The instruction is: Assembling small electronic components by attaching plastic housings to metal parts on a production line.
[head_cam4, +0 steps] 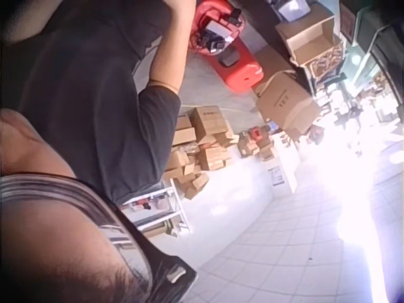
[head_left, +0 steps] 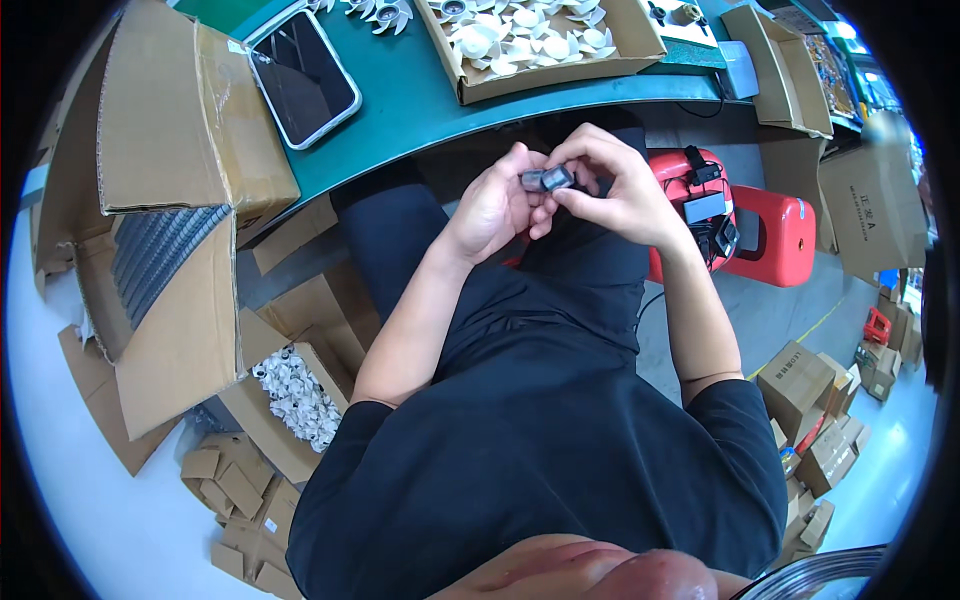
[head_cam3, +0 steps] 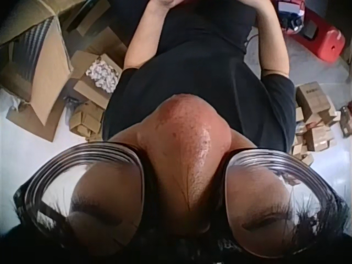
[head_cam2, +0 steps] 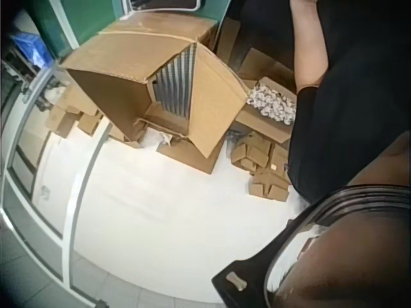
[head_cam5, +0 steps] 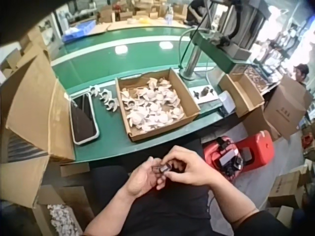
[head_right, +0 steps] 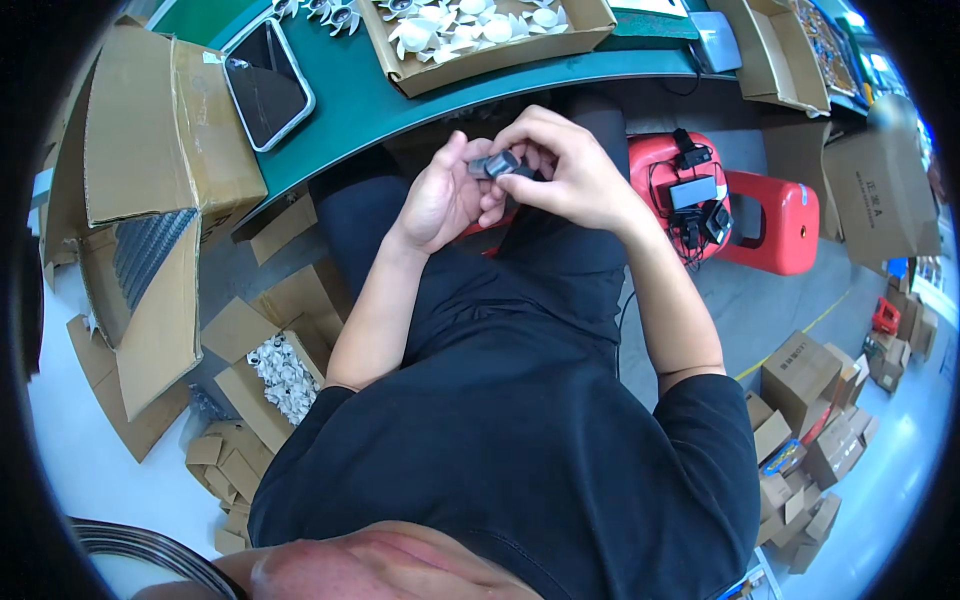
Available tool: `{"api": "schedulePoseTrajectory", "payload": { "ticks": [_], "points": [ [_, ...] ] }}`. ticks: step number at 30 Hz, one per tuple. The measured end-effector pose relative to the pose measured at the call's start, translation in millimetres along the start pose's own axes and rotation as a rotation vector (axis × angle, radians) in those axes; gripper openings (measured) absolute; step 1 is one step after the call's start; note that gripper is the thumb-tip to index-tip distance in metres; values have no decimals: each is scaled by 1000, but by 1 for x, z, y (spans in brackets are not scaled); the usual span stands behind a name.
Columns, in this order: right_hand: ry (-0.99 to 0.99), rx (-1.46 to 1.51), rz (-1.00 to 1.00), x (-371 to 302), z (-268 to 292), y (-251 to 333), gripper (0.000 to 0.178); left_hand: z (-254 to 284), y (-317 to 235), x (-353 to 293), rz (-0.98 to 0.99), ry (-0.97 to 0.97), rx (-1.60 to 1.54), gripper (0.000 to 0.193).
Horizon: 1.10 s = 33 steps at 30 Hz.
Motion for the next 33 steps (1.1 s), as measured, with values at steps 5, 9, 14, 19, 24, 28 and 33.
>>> {"api": "schedulePoseTrajectory", "payload": {
  "ticks": [5, 9, 14, 19, 24, 28, 33],
  "points": [
    [-109, 62, -91, -6, 10, -15, 25, -8, -6, -7, -169, -73, 283, 41],
    [-191, 9, -13, -11, 11, -18, 25, -16, -17, -14, -483, -205, 742, 41],
    [-258, 100, 32, -17, 5, -16, 26, -21, -28, -19, -698, -211, 938, 41],
    [-369, 115, 122, -19, 2, -14, 29, -27, -28, -19, -747, -208, 861, 28],
    [-398, 57, 135, -19, -7, -10, 31, -24, -13, -11, -628, -265, 502, 23],
    [-390, 78, 166, -15, 14, 11, 37, -22, -24, -17, -773, -285, 787, 22],
    [-90, 10, 169, 1, 18, 23, 36, -38, -37, -28, -1096, -155, 1243, 19]
  ]
}}
Point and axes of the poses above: each hand's wrist, its own x-axis towards the middle knuckle, its own z-axis out of the back of the hand, y = z × x, the point moved 6 cm from there along x, towards the middle knuckle, and after that the axes turned 13 degrees about -y, right-handed, at the moved point
